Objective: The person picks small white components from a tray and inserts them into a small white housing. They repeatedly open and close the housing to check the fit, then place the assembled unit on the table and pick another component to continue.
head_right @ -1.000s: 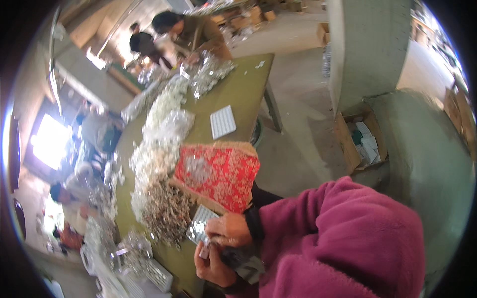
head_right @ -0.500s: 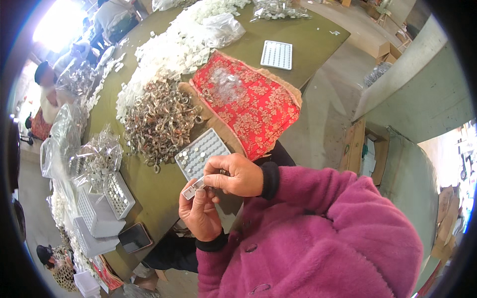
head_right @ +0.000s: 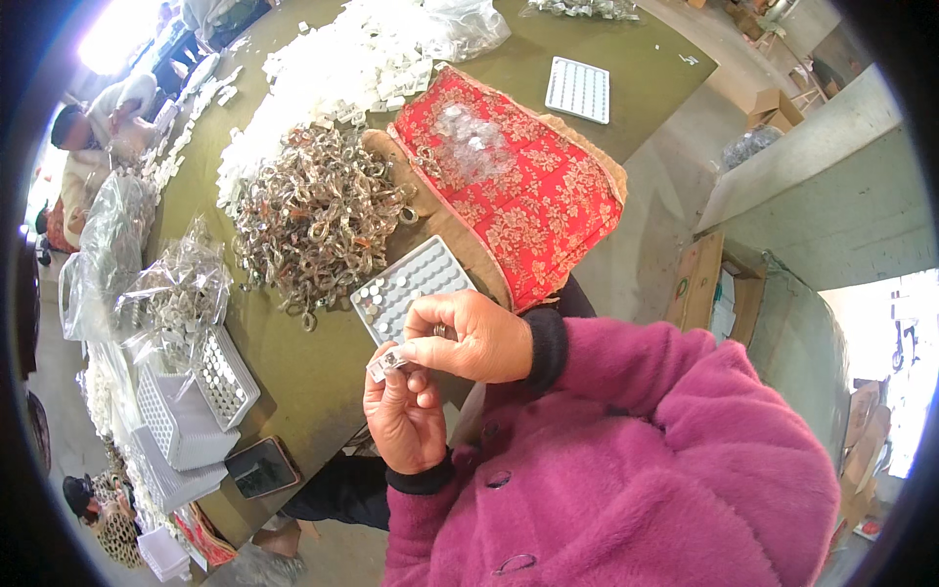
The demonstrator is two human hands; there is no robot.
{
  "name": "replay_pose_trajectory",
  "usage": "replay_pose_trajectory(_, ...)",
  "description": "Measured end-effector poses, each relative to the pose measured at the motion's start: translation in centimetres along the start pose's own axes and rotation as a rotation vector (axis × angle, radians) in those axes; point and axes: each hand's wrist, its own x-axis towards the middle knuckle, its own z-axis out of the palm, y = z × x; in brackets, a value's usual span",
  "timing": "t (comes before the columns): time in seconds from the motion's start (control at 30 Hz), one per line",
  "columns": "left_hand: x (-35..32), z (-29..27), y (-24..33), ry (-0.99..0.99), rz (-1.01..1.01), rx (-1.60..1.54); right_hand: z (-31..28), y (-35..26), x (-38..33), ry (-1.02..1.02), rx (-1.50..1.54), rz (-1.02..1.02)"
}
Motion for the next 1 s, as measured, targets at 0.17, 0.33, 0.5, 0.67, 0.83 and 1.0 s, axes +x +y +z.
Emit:
replay_pose_trajectory(0.17,-0.2,-0.3,0.9,0.043,-0.040,0.041,-1.8,-1.6,-0.1,-0.002,-0.163,0.127)
replay_pose_trajectory(0.33,-0.9,-1.0,2.9,0.062,-0.020,0.122,-3.9,-1.1,2.6,0.169,-1.077,-0.524)
replay_pose_trajectory(0.5,-0.8,-1.0,2.9,0.101,-0.062,0.201,-3.5,0.8,5.0,0.062,-1.389,-0.561)
replay_pose_trajectory(0.67,-0.4,-0.4,2.6,0.093,-0.061,0.219,-3.8,1.8,5.3,0.055,-1.332,-0.655)
replay_pose_trajectory(0.83,0.2,-0.3,2.1,0.089,-0.004,0.272,-4.1,2.1,5.4,0.062,-1.363,-0.701)
replay_pose_trajectory(1.0,0.2,-0.2,2.0,0.108,0.018,0.298,-3.9,2.1,5.3,0.051,-1.403,-0.673)
